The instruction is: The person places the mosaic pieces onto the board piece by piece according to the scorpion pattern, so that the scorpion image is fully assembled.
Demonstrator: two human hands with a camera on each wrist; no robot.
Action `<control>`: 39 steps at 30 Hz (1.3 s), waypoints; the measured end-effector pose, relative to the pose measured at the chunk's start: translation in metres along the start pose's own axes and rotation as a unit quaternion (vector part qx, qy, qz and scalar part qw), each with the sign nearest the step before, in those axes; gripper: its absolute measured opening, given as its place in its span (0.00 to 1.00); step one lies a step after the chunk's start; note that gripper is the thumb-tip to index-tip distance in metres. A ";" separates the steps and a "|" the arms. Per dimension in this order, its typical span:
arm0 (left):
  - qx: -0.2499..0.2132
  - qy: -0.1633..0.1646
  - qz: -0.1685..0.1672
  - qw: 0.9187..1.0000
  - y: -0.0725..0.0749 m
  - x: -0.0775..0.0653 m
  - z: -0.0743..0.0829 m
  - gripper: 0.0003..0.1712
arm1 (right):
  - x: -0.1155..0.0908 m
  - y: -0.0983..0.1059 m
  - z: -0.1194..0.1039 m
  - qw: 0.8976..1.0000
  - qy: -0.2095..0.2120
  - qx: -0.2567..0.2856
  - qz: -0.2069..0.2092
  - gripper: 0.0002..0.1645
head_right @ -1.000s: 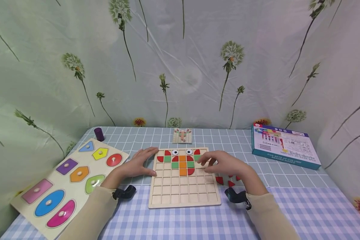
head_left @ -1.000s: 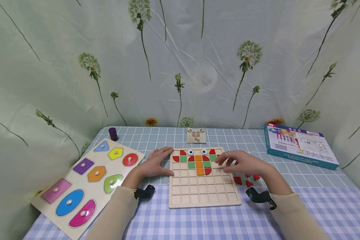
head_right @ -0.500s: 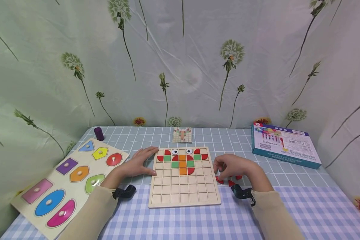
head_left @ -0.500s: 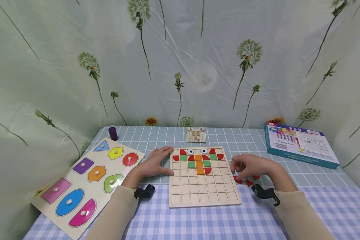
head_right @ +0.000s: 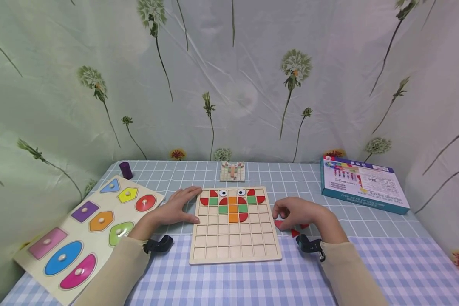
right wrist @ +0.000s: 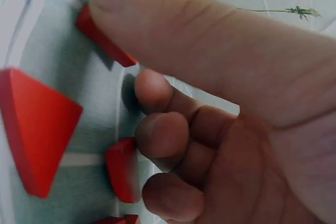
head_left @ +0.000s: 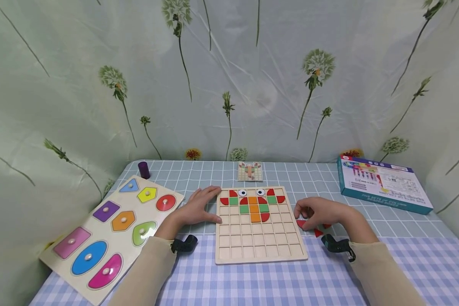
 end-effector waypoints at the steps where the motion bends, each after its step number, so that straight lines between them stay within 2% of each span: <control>1: 0.002 -0.002 0.000 1.000 0.000 0.000 0.000 0.58 | 0.000 0.000 0.000 1.000 0.001 0.000 0.003 0.14; 7: 0.013 -0.026 0.006 1.000 0.002 -0.002 0.001 0.58 | 0.001 0.000 0.000 1.000 -0.004 0.000 0.019 0.13; 13: 0.013 -0.021 0.003 1.000 0.002 -0.002 0.000 0.59 | 0.002 0.000 0.000 0.999 -0.007 -0.003 0.031 0.13; 20: 0.009 -0.018 0.005 1.000 0.002 -0.002 0.000 0.58 | 0.008 0.001 -0.001 0.997 -0.016 -0.005 0.073 0.09; 30: -0.002 -0.013 0.001 1.000 0.000 -0.001 0.000 0.58 | 0.012 0.005 -0.004 0.991 0.008 -0.023 0.133 0.13; 39: 0.002 -0.013 0.003 1.000 0.001 -0.001 0.001 0.58 | 0.017 0.001 -0.022 0.986 0.037 -0.014 0.164 0.12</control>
Point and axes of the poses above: each hand's wrist, its own x-axis towards the middle knuckle, its own y-axis out of the back of the hand, z = x × y, the point moved 3 cm from there along x, towards the middle knuckle, and after that the axes turned 4 degrees about y, right-handed, at the moved point
